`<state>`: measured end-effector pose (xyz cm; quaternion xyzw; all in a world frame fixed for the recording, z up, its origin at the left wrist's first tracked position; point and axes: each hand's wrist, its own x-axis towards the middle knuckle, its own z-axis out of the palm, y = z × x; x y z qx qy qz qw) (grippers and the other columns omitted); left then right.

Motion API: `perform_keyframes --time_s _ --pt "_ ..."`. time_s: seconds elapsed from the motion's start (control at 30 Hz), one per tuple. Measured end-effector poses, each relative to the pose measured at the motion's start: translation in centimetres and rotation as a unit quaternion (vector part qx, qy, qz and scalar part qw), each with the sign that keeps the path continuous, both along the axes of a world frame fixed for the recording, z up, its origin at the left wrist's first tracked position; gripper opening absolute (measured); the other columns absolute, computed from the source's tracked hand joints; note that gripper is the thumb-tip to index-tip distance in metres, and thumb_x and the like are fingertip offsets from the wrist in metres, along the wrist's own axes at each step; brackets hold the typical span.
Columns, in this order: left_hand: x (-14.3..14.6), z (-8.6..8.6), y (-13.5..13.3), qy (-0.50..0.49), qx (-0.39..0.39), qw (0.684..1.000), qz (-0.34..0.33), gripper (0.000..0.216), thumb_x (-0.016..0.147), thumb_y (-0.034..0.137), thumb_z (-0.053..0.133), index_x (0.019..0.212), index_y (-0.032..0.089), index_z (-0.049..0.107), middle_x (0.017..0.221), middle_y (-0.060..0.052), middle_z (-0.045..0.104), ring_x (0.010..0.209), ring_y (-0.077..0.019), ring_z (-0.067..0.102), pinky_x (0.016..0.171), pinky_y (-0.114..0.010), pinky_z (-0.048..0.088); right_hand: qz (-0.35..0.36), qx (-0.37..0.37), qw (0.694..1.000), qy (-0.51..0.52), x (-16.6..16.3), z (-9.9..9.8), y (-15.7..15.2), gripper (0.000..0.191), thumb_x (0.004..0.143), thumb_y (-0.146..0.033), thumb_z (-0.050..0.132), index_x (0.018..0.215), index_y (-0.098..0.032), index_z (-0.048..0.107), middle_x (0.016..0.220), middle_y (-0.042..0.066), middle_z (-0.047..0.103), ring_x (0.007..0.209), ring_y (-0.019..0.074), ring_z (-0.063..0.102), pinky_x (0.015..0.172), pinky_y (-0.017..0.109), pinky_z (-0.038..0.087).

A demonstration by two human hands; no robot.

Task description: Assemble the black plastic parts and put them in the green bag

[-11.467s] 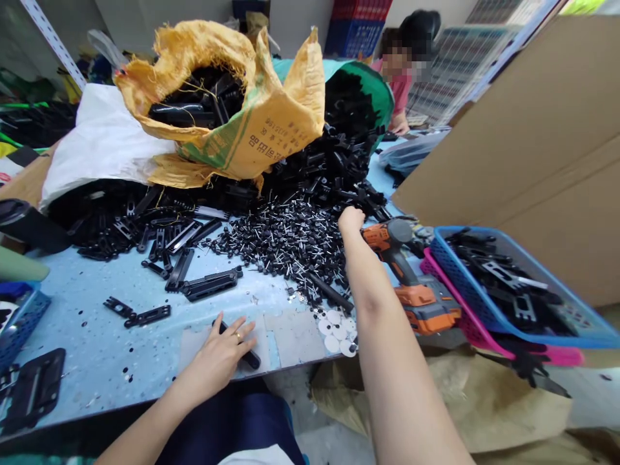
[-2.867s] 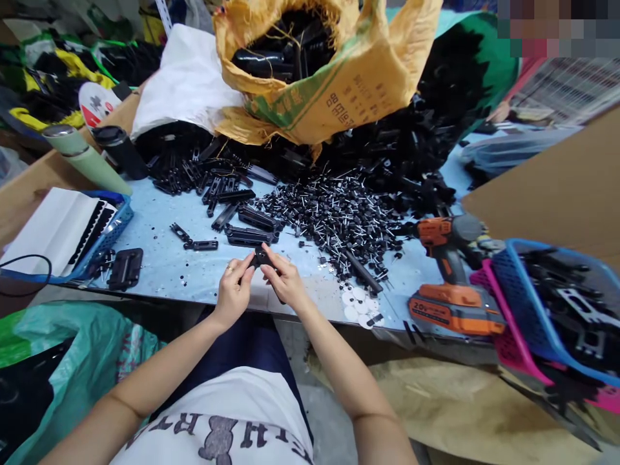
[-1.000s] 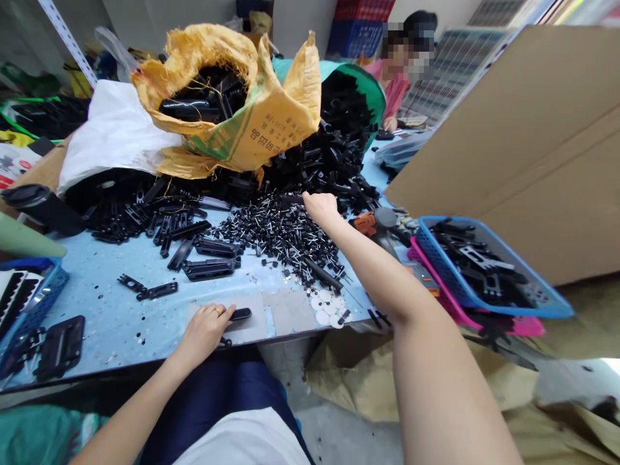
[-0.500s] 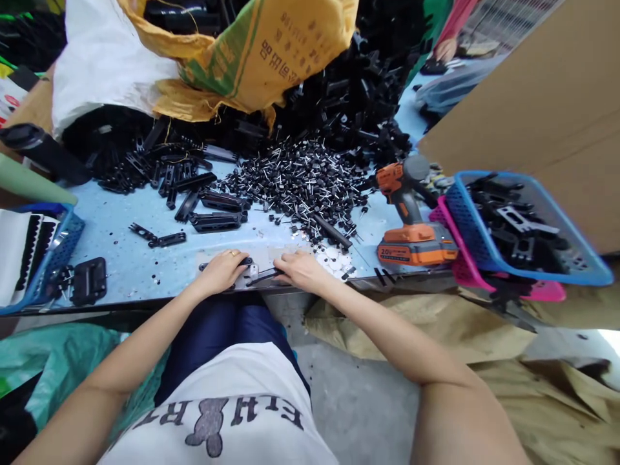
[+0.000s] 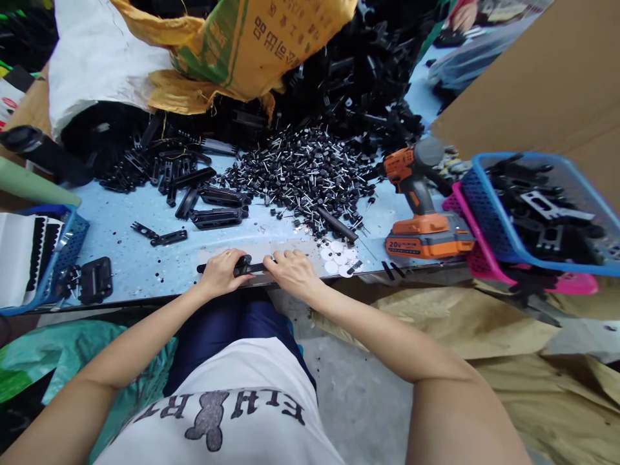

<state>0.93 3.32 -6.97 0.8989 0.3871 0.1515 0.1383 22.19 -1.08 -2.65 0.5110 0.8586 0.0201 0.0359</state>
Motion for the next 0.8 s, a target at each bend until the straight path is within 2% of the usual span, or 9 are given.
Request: perform_keyframes --time_s 0.17,0.27,0.33,0.37,0.43,0.53,0.63,0.73,0.8 --pt "0.5 0.3 0.5 0.032 -0.020 0.999 -0.016 0.048 0.078 0.054 0.057 0.108 0.017 0.051 0.097 -0.009 0.061 0.092 -0.0243 0.057 0.075 -0.033 0.044 -0.004 -0.033 0.999 0.015 1.3 -1.1 0.8 0.035 0.093 -0.044 0.038 0.099 -0.018 0.059 0.087 0.009 0.062 0.079 0.0206 0.055 0.067 0.030 0.028" --pt "3.2 0.9 2.7 0.044 -0.009 0.998 -0.036 0.052 0.083 0.049 0.053 0.122 0.015 0.045 0.110 -0.013 0.058 0.105 -0.0271 0.052 0.083 -0.038 0.042 0.006 -0.065 0.996 0.062 3.1 -2.2 2.7 0.036 0.092 -0.047 0.040 0.097 -0.018 0.060 0.090 0.008 0.063 0.086 0.0203 0.055 0.072 0.029 0.031" --pt "6.0 1.3 5.4 0.043 0.015 0.999 -0.004 0.044 0.090 0.035 0.045 0.129 0.016 0.040 0.116 -0.013 0.056 0.109 -0.0268 0.049 0.087 -0.040 0.039 -0.027 -0.031 0.996 0.083 3.9 -2.6 4.9 0.033 0.094 -0.040 0.038 0.104 -0.017 0.059 0.100 0.010 0.062 0.093 0.0208 0.052 0.076 0.030 0.033" --pt "7.5 1.4 6.8 0.052 0.025 0.998 0.020 0.038 0.091 0.024 0.042 0.128 0.016 0.043 0.114 -0.013 0.057 0.107 -0.0261 0.050 0.086 -0.039 0.040 -0.051 -0.003 0.995 0.082 4.1 -2.8 6.2 0.031 0.095 -0.033 0.036 0.109 -0.016 0.057 0.106 0.011 0.061 0.096 0.0213 0.051 0.077 0.031 0.033" --pt "10.1 1.7 9.5 0.090 0.022 0.995 0.026 0.030 0.089 0.011 0.037 0.112 0.012 0.056 0.106 -0.014 0.060 0.102 -0.0252 0.052 0.084 -0.038 0.040 -0.076 0.034 0.995 0.058 4.0 -3.1 8.9 0.030 0.094 -0.022 0.035 0.114 -0.013 0.055 0.112 0.014 0.058 0.099 0.0229 0.049 0.078 0.032 0.035" --pt "11.6 2.0 11.5 0.106 0.017 0.994 0.028 0.028 0.086 0.005 0.036 0.093 0.007 0.063 0.097 -0.016 0.062 0.096 -0.0241 0.055 0.083 -0.036 0.041 -0.028 0.004 0.999 0.031 3.4 -3.3 11.9 0.027 0.091 -0.014 0.037 0.106 -0.009 0.059 0.104 0.015 0.061 0.096 0.0228 0.052 0.080 0.033 0.038" --pt "8.7 2.4 10.4 0.095 0.030 0.994 0.049 0.027 0.085 0.005 0.037 0.095 0.008 0.062 0.097 -0.015 0.061 0.096 -0.0234 0.054 0.083 -0.034 0.041 -0.003 0.020 0.990 0.141 3.0 -3.5 11.9 0.023 0.090 -0.016 0.041 0.097 -0.011 0.062 0.096 0.013 0.065 0.090 0.0205 0.057 0.081 0.033 0.043" --pt "2.8 2.8 7.1 0.039 0.046 0.995 0.078 0.022 0.087 0.012 0.042 0.098 0.013 0.061 0.095 -0.011 0.060 0.093 -0.0221 0.054 0.082 -0.033 0.043 -0.026 0.068 0.930 0.361 2.0 -3.6 8.9 0.020 0.090 -0.025 0.047 0.098 -0.018 0.064 0.094 0.006 0.068 0.084 0.0165 0.062 0.077 0.029 0.049" --pt "-1.4 3.1 4.6 0.003 0.036 0.994 0.106 0.020 0.087 0.016 0.044 0.100 0.013 0.059 0.094 -0.010 0.060 0.091 -0.0214 0.055 0.082 -0.033 0.044 -0.035 0.058 0.889 0.453 1.0 -3.9 6.4 0.018 0.088 -0.031 0.052 0.095 -0.020 0.065 0.087 0.003 0.070 0.075 0.0144 0.065 0.070 0.026 0.052"
